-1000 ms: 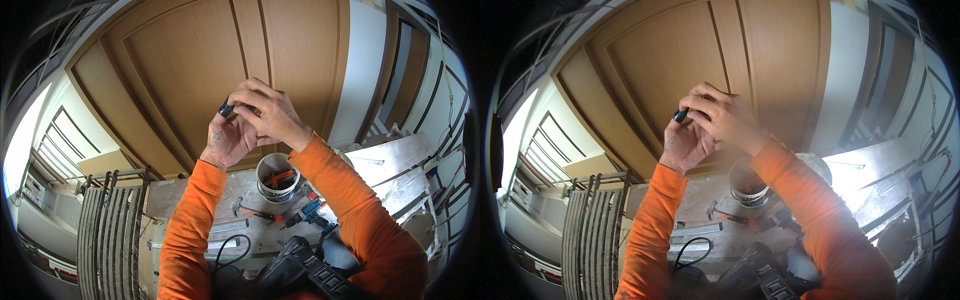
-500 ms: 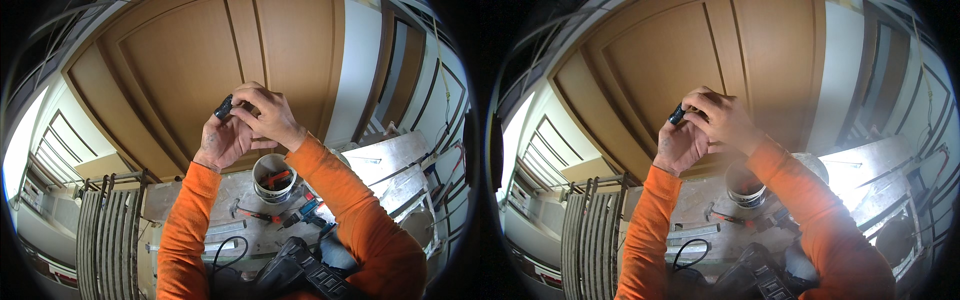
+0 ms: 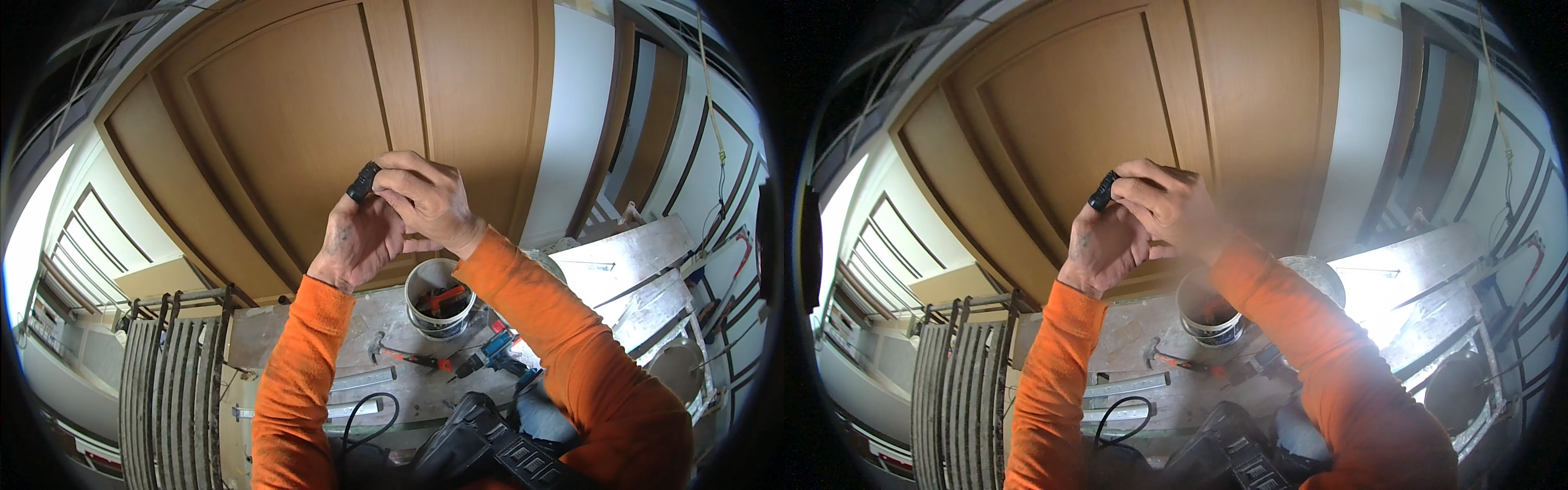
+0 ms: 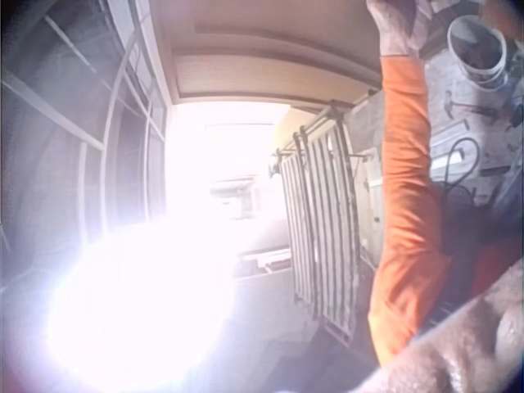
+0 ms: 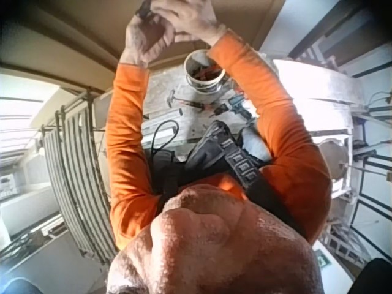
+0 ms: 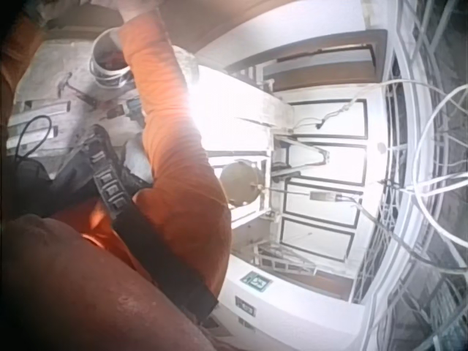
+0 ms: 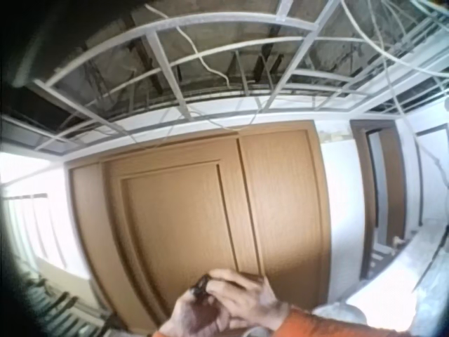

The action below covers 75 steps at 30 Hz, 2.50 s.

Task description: The person secures a metal strip to a ceiling panel using a hammer and a cordless drill. They then handle a small black component with wires, manipulating it with both hands.

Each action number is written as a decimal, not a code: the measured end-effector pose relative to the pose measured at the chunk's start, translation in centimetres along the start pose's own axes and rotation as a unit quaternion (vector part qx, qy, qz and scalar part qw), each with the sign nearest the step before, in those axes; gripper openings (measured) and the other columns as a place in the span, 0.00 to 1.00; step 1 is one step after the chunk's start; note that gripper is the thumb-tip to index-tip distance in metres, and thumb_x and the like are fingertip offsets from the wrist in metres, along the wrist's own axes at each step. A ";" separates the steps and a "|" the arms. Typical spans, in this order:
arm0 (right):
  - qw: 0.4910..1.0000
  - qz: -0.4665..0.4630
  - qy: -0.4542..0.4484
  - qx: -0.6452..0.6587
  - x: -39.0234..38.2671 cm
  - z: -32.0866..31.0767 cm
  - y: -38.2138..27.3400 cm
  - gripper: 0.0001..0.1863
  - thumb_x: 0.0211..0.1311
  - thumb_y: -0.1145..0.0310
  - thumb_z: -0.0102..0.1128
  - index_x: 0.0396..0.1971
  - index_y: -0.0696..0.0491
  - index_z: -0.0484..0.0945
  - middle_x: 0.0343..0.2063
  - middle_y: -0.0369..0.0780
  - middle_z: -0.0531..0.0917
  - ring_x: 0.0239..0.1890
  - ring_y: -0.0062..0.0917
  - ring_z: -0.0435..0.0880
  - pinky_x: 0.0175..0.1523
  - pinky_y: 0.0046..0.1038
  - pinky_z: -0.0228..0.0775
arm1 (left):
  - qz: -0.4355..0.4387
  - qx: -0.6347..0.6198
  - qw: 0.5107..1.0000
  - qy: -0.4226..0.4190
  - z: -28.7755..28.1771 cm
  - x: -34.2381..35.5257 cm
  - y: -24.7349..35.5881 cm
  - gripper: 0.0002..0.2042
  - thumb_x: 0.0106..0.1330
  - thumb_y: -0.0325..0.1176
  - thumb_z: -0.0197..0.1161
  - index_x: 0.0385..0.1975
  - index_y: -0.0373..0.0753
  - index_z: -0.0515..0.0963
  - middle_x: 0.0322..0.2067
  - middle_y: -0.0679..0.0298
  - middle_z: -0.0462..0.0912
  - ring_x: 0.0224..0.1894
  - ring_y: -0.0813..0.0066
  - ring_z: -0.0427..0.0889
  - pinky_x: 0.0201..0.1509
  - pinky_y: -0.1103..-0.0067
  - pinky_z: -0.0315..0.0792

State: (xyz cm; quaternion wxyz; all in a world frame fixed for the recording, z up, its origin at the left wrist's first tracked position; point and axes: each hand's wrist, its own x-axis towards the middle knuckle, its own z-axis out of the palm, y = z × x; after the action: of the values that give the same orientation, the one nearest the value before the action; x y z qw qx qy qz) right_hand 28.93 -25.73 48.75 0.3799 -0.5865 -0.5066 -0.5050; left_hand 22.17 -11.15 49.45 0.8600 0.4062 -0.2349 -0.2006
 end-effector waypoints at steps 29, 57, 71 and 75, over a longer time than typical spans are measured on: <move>0.818 0.462 -0.012 0.344 3.6 0.4 -4.2 0.10 0.61 0.73 0.65 0.36 0.65 0.85 0.28 0.41 0.87 0.31 0.17 0.83 0.38 0.23 0.77 | 0.329 0.218 0.886 0.241 -2.7 1.9 -1.8 0.36 0.75 0.52 0.56 0.76 0.37 0.55 0.52 0.65 0.74 0.48 0.78 0.72 0.59 0.76 0.68; 0.797 0.478 0.000 0.369 3.4 1.0 -4.8 0.09 0.65 0.72 0.65 0.38 0.63 0.85 0.32 0.40 0.85 0.33 0.19 0.85 0.39 0.22 0.79 | 0.205 0.012 0.972 0.118 -4.3 1.1 -2.3 0.25 0.64 0.59 0.66 0.51 0.47 0.76 0.53 0.68 0.79 0.59 0.69 0.76 0.65 0.66 0.71; 0.800 0.541 0.025 0.257 4.1 1.9 -5.5 0.08 0.48 0.66 0.65 0.27 0.53 0.83 0.32 0.44 0.82 0.45 0.40 0.80 0.54 0.40 0.71 | 0.157 -0.073 0.985 -0.007 -5.1 3.2 -1.8 0.15 0.70 0.36 0.59 0.54 0.39 0.71 0.51 0.66 0.75 0.55 0.73 0.75 0.60 0.72 0.71; 0.779 0.533 0.067 0.323 5.5 1.9 -4.8 0.04 0.50 0.76 0.64 0.27 0.57 0.81 0.32 0.45 0.81 0.41 0.38 0.82 0.49 0.39 0.73 | 0.142 -0.036 0.989 0.037 -3.5 5.4 -2.3 0.18 0.69 0.38 0.60 0.55 0.40 0.71 0.52 0.64 0.75 0.56 0.71 0.76 0.62 0.70 0.71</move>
State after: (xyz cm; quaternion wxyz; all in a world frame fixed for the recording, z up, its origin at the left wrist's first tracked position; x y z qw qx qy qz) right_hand 24.52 -21.84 53.48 0.7889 -0.5701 -0.2194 -0.0666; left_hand 28.21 -13.30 47.01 0.9020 0.3442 -0.2511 -0.0698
